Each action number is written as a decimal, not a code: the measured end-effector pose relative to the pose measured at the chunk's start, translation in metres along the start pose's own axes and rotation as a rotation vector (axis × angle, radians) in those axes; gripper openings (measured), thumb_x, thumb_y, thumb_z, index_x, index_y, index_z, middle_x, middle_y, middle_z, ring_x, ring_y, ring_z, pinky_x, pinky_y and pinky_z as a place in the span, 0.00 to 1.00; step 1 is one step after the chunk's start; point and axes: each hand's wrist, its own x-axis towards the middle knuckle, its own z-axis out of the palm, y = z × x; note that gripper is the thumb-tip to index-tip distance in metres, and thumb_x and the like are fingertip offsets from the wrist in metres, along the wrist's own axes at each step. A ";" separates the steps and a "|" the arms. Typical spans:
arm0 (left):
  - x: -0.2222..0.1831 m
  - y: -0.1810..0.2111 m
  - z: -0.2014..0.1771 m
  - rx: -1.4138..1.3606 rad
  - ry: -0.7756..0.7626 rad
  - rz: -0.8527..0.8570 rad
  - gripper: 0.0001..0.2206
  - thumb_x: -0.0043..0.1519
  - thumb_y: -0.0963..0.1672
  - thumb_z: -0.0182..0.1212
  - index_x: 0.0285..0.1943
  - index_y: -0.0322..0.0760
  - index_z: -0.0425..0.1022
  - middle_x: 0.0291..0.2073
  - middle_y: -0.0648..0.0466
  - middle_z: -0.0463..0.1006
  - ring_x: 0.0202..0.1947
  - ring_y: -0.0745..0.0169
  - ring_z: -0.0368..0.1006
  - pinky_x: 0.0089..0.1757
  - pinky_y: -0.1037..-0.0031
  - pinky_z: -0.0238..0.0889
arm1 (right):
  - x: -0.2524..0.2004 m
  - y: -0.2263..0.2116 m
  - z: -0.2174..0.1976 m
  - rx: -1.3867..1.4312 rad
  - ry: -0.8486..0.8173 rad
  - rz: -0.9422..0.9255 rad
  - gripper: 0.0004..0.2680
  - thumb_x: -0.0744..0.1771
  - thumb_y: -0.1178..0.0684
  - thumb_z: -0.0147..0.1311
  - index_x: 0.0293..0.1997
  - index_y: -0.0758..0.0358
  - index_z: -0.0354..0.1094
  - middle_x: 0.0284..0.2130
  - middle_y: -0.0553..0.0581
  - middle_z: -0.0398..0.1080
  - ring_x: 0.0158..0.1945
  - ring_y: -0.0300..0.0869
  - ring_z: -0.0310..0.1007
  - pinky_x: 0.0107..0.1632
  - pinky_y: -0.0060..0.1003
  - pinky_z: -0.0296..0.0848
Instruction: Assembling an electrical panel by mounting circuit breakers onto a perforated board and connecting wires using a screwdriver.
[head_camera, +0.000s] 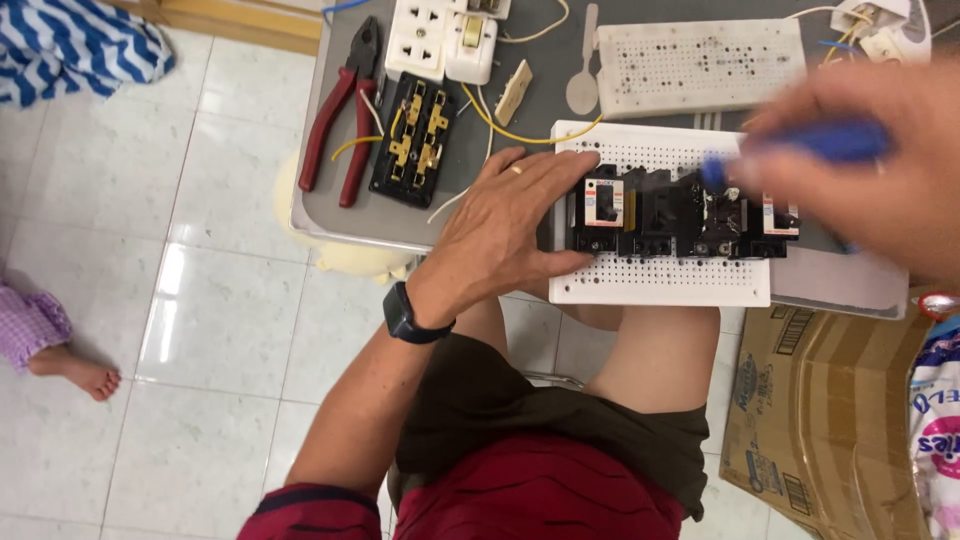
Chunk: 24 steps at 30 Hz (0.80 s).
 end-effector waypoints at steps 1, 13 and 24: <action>0.000 0.000 0.000 0.001 0.003 -0.007 0.40 0.54 0.50 0.77 0.70 0.40 0.54 0.65 0.47 0.68 0.66 0.51 0.65 0.63 0.53 0.50 | -0.009 0.001 0.004 -0.001 -0.004 -0.006 0.10 0.65 0.45 0.60 0.44 0.58 0.74 0.19 0.58 0.71 0.19 0.46 0.68 0.25 0.40 0.66; 0.004 0.012 -0.001 0.038 0.010 -0.035 0.35 0.54 0.51 0.73 0.67 0.38 0.59 0.62 0.45 0.70 0.62 0.52 0.68 0.62 0.58 0.51 | -0.033 0.019 0.041 0.059 0.254 -0.442 0.05 0.64 0.50 0.64 0.38 0.56 0.76 0.29 0.47 0.75 0.30 0.39 0.71 0.35 0.35 0.67; 0.006 0.013 0.000 0.029 -0.008 -0.063 0.35 0.55 0.54 0.69 0.67 0.38 0.58 0.61 0.44 0.71 0.61 0.50 0.68 0.62 0.56 0.50 | -0.021 0.017 0.038 -0.197 0.082 -0.363 0.09 0.65 0.38 0.55 0.38 0.46 0.72 0.20 0.51 0.73 0.21 0.50 0.70 0.29 0.46 0.68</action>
